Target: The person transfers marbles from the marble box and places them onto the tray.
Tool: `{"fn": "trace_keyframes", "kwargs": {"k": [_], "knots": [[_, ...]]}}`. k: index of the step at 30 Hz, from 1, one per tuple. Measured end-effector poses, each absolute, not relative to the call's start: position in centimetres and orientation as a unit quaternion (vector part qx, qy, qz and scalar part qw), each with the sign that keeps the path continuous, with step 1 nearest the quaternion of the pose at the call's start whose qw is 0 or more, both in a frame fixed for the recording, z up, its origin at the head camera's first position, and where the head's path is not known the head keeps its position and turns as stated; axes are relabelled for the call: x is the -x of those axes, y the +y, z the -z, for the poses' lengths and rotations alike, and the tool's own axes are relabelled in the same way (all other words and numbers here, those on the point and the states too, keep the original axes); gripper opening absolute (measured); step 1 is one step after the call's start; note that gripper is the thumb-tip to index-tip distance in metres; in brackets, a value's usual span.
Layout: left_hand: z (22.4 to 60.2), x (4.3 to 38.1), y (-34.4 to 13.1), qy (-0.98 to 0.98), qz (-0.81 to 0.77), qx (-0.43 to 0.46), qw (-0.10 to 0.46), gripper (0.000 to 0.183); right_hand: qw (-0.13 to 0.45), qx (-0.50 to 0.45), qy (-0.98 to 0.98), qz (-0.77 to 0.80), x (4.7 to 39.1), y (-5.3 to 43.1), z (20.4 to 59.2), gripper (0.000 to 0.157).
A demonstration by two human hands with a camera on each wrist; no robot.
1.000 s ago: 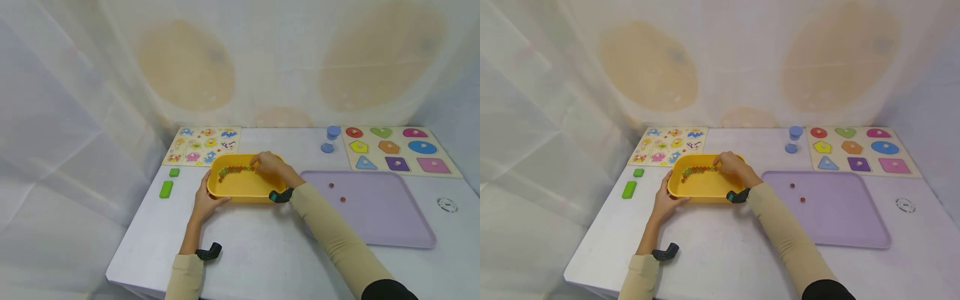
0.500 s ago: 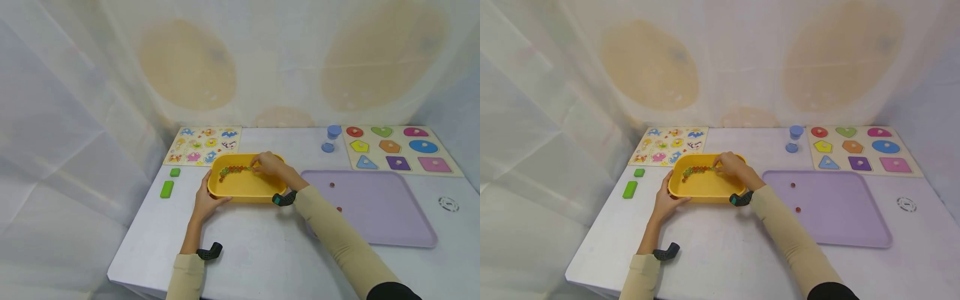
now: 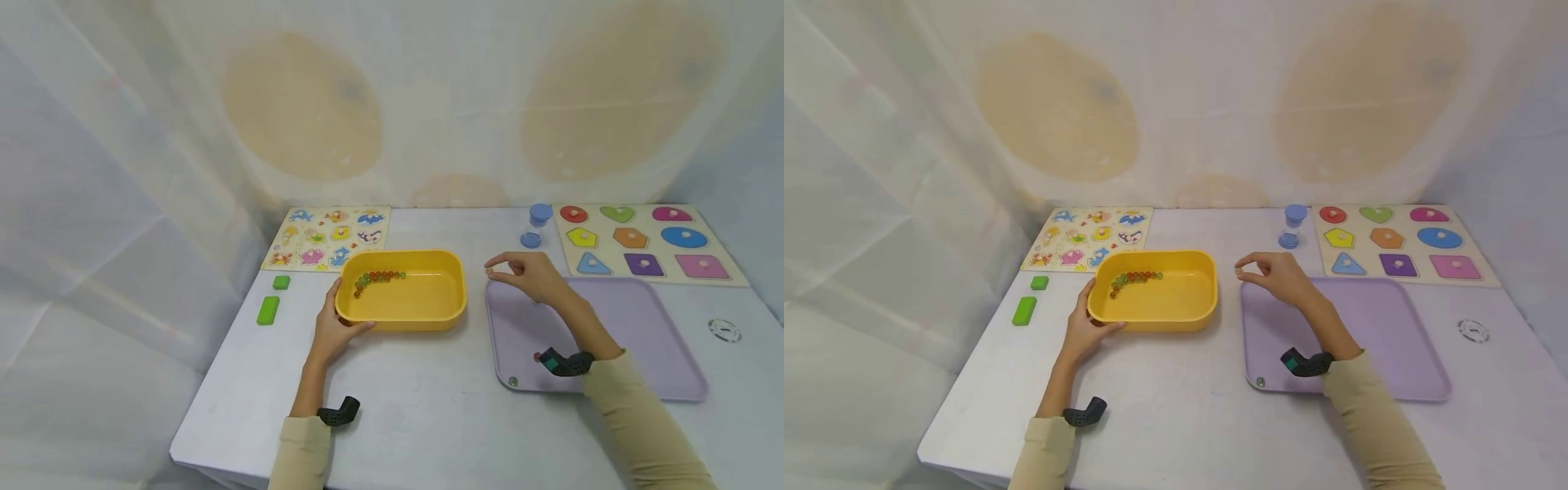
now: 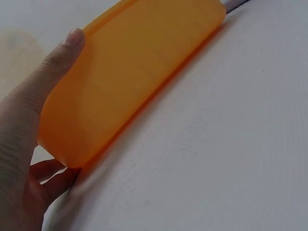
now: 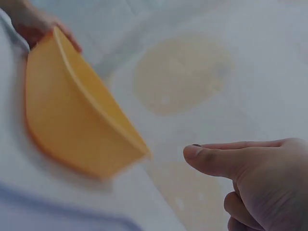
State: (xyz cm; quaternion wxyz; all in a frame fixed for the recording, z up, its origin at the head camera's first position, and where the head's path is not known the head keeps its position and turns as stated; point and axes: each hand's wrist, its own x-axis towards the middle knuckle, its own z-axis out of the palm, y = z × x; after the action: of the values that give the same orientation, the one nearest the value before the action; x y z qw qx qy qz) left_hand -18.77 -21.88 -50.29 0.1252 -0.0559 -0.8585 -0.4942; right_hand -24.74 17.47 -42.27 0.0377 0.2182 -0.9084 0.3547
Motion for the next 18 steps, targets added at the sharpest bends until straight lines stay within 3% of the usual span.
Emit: {"fn": "trace_keyframes", "kwargs": {"k": [9,18], "knots": [[49.0,18.1,-21.7,-0.860,0.493,0.060,0.120,0.101,0.052,-0.144,-0.941,-0.302,22.7,26.9,47.0,0.033],[50.4,18.8,-21.8,-0.859,0.492,0.057,0.128,0.104,0.032,-0.121,-0.952,-0.281,21.1,29.1,49.4,0.031]]}}
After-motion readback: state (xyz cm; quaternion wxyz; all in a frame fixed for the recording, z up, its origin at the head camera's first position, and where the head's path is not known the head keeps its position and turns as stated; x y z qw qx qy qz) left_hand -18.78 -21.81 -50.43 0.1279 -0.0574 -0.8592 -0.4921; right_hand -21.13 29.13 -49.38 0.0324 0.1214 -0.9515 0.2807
